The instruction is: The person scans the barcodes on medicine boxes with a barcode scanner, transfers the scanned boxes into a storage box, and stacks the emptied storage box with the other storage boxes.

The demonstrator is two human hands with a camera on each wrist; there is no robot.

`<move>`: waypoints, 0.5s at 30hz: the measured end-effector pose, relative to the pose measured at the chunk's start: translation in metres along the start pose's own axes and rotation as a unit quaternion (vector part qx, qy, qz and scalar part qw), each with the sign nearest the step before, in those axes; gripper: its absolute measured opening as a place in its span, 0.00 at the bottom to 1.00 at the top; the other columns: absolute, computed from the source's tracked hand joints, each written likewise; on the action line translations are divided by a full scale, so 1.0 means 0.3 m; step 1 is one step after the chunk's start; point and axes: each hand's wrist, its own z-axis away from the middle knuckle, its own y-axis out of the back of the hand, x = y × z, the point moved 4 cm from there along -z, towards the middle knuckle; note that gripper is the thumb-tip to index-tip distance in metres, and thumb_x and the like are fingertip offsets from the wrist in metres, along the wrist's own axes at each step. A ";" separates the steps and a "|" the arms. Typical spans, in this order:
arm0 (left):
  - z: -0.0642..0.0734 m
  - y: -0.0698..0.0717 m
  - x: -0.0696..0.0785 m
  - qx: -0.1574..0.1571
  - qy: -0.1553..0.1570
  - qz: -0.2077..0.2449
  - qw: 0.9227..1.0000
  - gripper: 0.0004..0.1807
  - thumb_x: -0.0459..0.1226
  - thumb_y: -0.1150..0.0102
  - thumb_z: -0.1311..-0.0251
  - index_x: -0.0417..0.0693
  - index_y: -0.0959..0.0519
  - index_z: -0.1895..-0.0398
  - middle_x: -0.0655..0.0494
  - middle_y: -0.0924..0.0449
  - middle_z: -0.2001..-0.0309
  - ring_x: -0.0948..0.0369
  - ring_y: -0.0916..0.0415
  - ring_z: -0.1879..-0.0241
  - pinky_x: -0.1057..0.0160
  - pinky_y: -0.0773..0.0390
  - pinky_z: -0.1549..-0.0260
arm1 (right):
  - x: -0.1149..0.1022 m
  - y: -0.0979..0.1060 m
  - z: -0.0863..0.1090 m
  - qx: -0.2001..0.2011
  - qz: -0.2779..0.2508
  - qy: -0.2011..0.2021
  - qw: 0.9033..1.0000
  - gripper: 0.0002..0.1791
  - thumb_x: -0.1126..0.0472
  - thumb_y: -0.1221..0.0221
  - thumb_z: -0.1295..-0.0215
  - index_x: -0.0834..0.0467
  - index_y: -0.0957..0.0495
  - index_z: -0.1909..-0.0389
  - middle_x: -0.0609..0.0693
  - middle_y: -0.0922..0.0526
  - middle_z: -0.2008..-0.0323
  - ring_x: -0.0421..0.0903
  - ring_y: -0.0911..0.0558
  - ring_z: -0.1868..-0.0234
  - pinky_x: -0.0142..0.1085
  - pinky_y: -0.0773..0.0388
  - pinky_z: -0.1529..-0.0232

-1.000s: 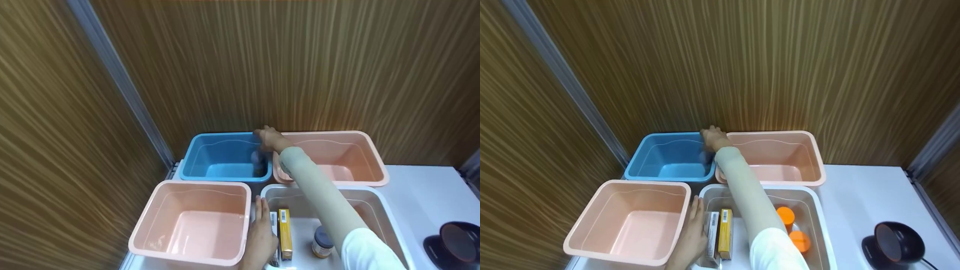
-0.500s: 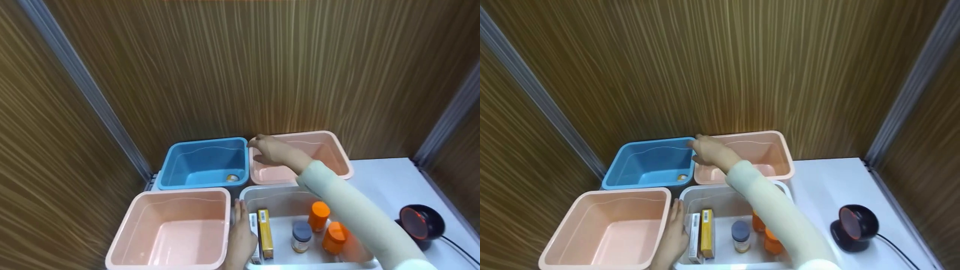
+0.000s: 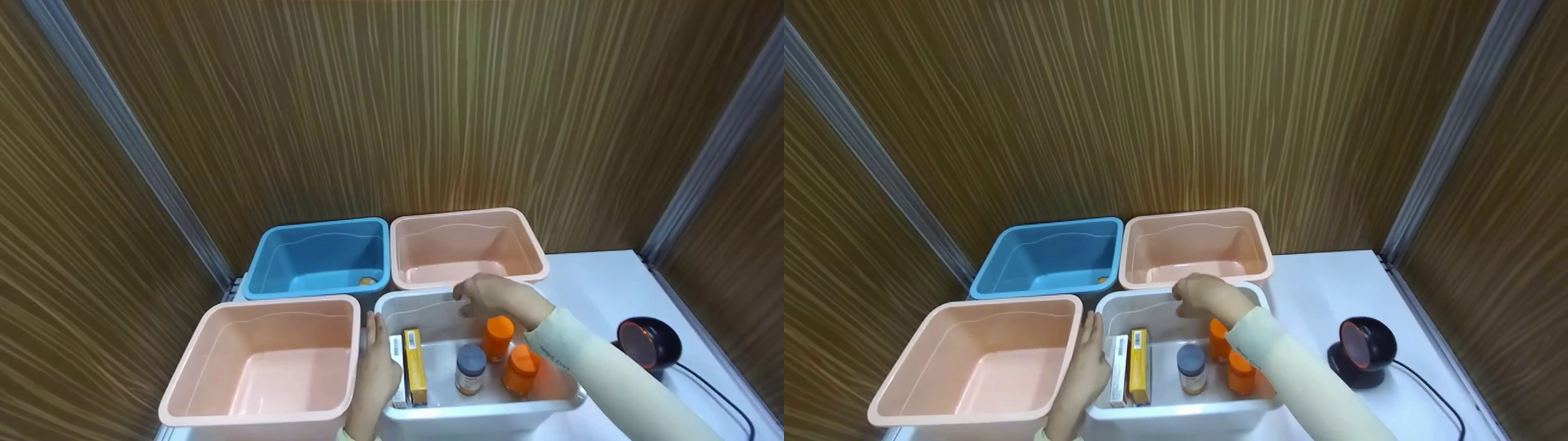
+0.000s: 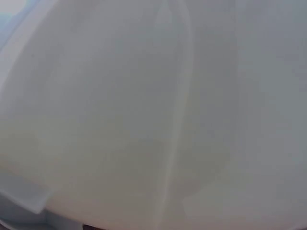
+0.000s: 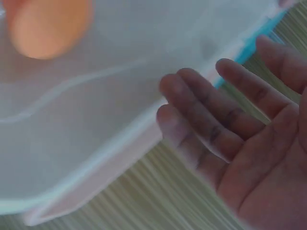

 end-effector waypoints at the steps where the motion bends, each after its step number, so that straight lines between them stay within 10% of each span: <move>1: 0.001 0.002 -0.002 0.002 -0.003 0.001 1.000 0.44 0.18 0.48 0.50 0.29 0.45 0.24 0.34 0.55 0.22 0.41 0.38 0.31 0.54 0.21 0.58 | 0.006 -0.015 0.001 -0.012 -0.004 -0.014 1.000 0.18 0.58 0.32 0.35 0.56 0.16 0.45 0.50 0.14 0.58 0.48 0.22 0.66 0.44 0.20 0.53; 6: 0.004 0.003 -0.003 0.003 -0.002 -0.007 1.000 0.44 0.19 0.47 0.48 0.30 0.45 0.23 0.35 0.55 0.21 0.42 0.42 0.29 0.48 0.25 0.45 | 0.018 -0.050 0.012 -0.032 0.000 -0.110 0.993 0.23 0.49 0.27 0.43 0.43 0.15 0.44 0.44 0.19 0.50 0.53 0.25 0.55 0.56 0.25 0.46; 15: 0.008 -0.022 0.009 0.000 -0.002 -0.019 1.000 0.43 0.20 0.45 0.47 0.31 0.44 0.23 0.36 0.54 0.21 0.43 0.30 0.39 0.63 0.26 0.72 | 0.080 -0.127 0.063 -0.061 -0.121 -0.207 0.969 0.33 0.63 0.20 0.58 0.53 0.16 0.45 0.53 0.22 0.51 0.57 0.27 0.56 0.52 0.21 0.55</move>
